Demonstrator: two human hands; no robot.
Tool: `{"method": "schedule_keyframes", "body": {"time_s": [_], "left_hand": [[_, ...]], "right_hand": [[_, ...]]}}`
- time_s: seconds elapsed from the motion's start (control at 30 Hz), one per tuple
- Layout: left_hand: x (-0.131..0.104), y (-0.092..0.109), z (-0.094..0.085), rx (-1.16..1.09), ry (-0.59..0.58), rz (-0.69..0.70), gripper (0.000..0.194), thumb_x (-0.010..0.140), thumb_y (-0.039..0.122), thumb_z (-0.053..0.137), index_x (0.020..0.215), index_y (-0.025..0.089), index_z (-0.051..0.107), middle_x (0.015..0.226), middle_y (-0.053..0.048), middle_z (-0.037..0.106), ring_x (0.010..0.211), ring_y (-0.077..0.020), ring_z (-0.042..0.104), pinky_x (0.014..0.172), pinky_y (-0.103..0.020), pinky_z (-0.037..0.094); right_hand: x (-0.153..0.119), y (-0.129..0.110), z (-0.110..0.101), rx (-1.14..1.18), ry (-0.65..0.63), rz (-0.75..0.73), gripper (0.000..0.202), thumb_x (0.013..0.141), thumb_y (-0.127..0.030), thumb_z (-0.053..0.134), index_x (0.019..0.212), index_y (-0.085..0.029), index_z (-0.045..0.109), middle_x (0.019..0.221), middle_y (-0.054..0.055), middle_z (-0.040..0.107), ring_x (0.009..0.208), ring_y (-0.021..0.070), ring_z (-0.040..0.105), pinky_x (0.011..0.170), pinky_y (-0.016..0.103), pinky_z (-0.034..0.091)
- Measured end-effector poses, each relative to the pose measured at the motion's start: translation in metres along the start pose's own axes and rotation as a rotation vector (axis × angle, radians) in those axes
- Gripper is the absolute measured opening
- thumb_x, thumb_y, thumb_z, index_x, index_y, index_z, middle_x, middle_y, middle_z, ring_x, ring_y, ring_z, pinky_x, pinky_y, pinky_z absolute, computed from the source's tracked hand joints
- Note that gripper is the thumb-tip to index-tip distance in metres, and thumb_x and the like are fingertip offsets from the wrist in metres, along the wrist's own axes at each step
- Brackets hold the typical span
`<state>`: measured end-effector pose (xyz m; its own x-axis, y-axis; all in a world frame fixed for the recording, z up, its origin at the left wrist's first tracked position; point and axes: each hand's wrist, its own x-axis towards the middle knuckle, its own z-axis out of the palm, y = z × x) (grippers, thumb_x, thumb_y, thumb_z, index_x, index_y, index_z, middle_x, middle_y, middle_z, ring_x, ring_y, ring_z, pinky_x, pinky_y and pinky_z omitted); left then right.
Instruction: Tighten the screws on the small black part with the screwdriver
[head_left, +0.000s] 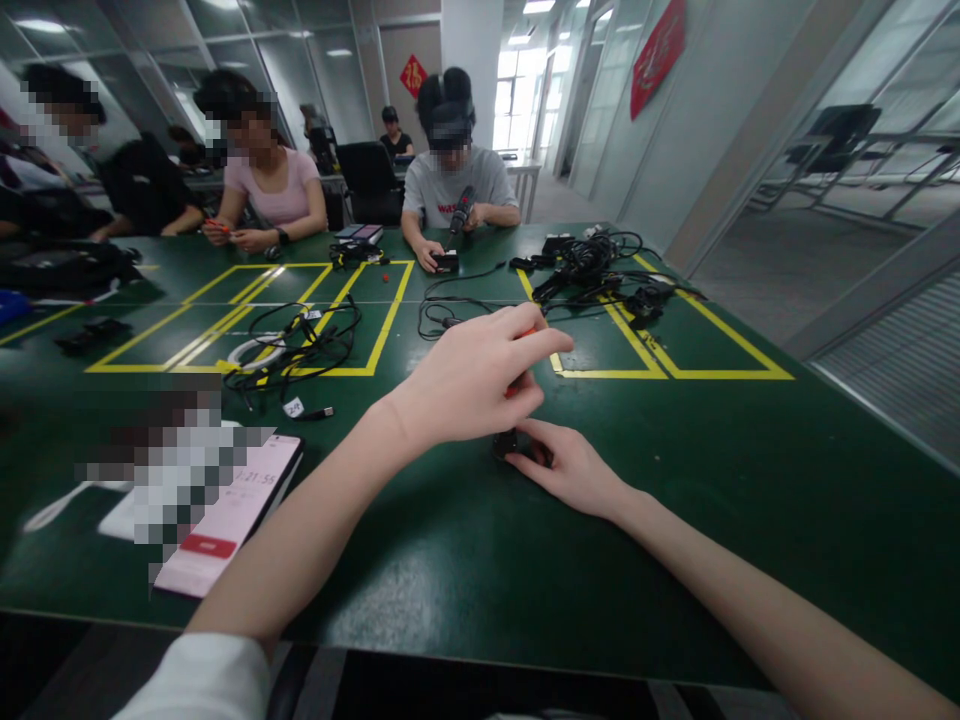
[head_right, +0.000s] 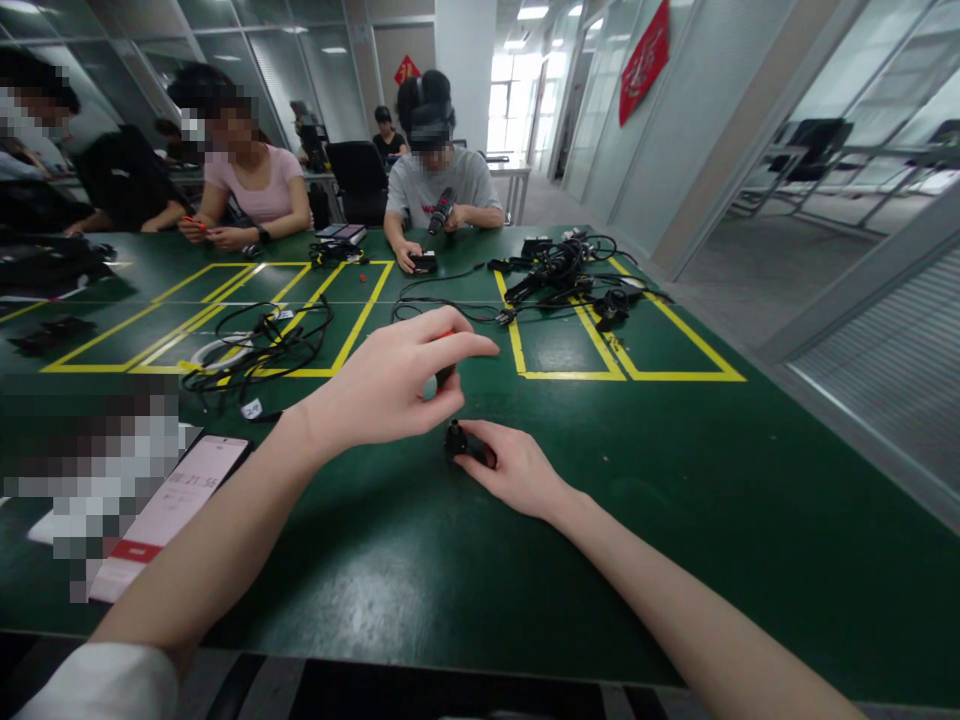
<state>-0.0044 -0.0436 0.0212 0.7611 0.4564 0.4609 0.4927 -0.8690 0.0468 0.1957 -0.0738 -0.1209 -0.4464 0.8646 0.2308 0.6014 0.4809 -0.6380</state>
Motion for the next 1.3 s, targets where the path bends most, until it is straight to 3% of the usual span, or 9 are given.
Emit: {"method": "schedule_keyframes", "body": {"time_s": [0.23, 0.43, 0.67, 0.87, 1.07, 1.2, 1.3], "left_hand": [[0.0002, -0.0023, 0.0017, -0.011, -0.016, -0.021, 0.037, 0.098, 0.017, 0.045, 0.131, 0.019, 0.062, 0.123, -0.01, 0.064, 0.095, -0.0178, 0.068, 0.082, -0.03, 0.055], [0.0005, -0.0007, 0.0015, -0.023, -0.015, -0.004, 0.041, 0.092, 0.013, 0.049, 0.131, 0.019, 0.063, 0.123, -0.009, 0.064, 0.093, -0.0168, 0.067, 0.082, -0.028, 0.054], [0.0006, -0.0001, 0.0016, -0.001, -0.044, -0.037, 0.036, 0.1, 0.021, 0.047, 0.133, 0.02, 0.061, 0.126, -0.009, 0.063, 0.086, -0.0152, 0.067, 0.075, -0.027, 0.053], [0.0013, 0.0005, 0.0021, -0.062, -0.041, -0.025, 0.046, 0.096, 0.013, 0.045, 0.14, 0.019, 0.058, 0.123, -0.01, 0.062, 0.098, -0.0181, 0.066, 0.087, -0.03, 0.055], [0.0008, -0.0012, 0.0015, -0.075, -0.026, -0.044, 0.056, 0.096, 0.014, 0.047, 0.151, 0.023, 0.046, 0.125, -0.008, 0.062, 0.094, -0.0165, 0.067, 0.084, -0.028, 0.055], [0.0008, -0.0015, 0.0011, -0.039, -0.051, -0.079, 0.051, 0.095, 0.017, 0.049, 0.146, 0.02, 0.051, 0.119, -0.008, 0.063, 0.088, -0.0167, 0.067, 0.079, -0.028, 0.054], [0.0007, -0.0011, 0.0015, -0.049, -0.039, -0.065, 0.049, 0.091, 0.016, 0.051, 0.14, 0.018, 0.056, 0.115, -0.008, 0.064, 0.094, -0.019, 0.067, 0.083, -0.03, 0.055]], "right_hand": [[-0.001, 0.0018, 0.0028, -0.017, 0.022, -0.002, 0.03, 0.094, -0.027, 0.064, 0.123, -0.017, 0.067, 0.079, 0.002, 0.068, 0.064, 0.0182, 0.06, 0.065, 0.031, 0.047], [-0.0004, 0.0007, 0.0012, 0.009, 0.046, -0.061, 0.028, 0.095, -0.027, 0.066, 0.121, -0.017, 0.066, 0.1, 0.007, 0.071, 0.072, 0.0184, 0.062, 0.069, 0.032, 0.05], [0.0011, 0.0001, 0.0008, 0.045, 0.038, -0.044, 0.016, 0.097, -0.029, 0.064, 0.109, -0.017, 0.068, 0.101, 0.007, 0.071, 0.073, 0.0174, 0.062, 0.071, 0.032, 0.051], [0.0015, 0.001, 0.001, 0.044, 0.038, -0.05, 0.018, 0.098, -0.029, 0.064, 0.112, -0.018, 0.069, 0.1, 0.006, 0.071, 0.07, 0.0165, 0.06, 0.069, 0.031, 0.049], [0.0015, -0.0003, 0.0003, 0.047, 0.035, -0.048, 0.014, 0.098, -0.028, 0.063, 0.106, -0.019, 0.067, 0.098, 0.005, 0.07, 0.067, 0.0152, 0.059, 0.066, 0.03, 0.048], [0.0013, 0.0003, 0.0009, 0.052, 0.039, -0.046, 0.015, 0.098, -0.03, 0.063, 0.107, -0.018, 0.067, 0.099, 0.006, 0.071, 0.066, 0.0152, 0.058, 0.066, 0.03, 0.049], [0.0012, 0.001, 0.0011, 0.05, 0.041, -0.054, 0.018, 0.097, -0.029, 0.063, 0.11, -0.018, 0.068, 0.099, 0.006, 0.071, 0.067, 0.0157, 0.058, 0.066, 0.031, 0.049]]}}
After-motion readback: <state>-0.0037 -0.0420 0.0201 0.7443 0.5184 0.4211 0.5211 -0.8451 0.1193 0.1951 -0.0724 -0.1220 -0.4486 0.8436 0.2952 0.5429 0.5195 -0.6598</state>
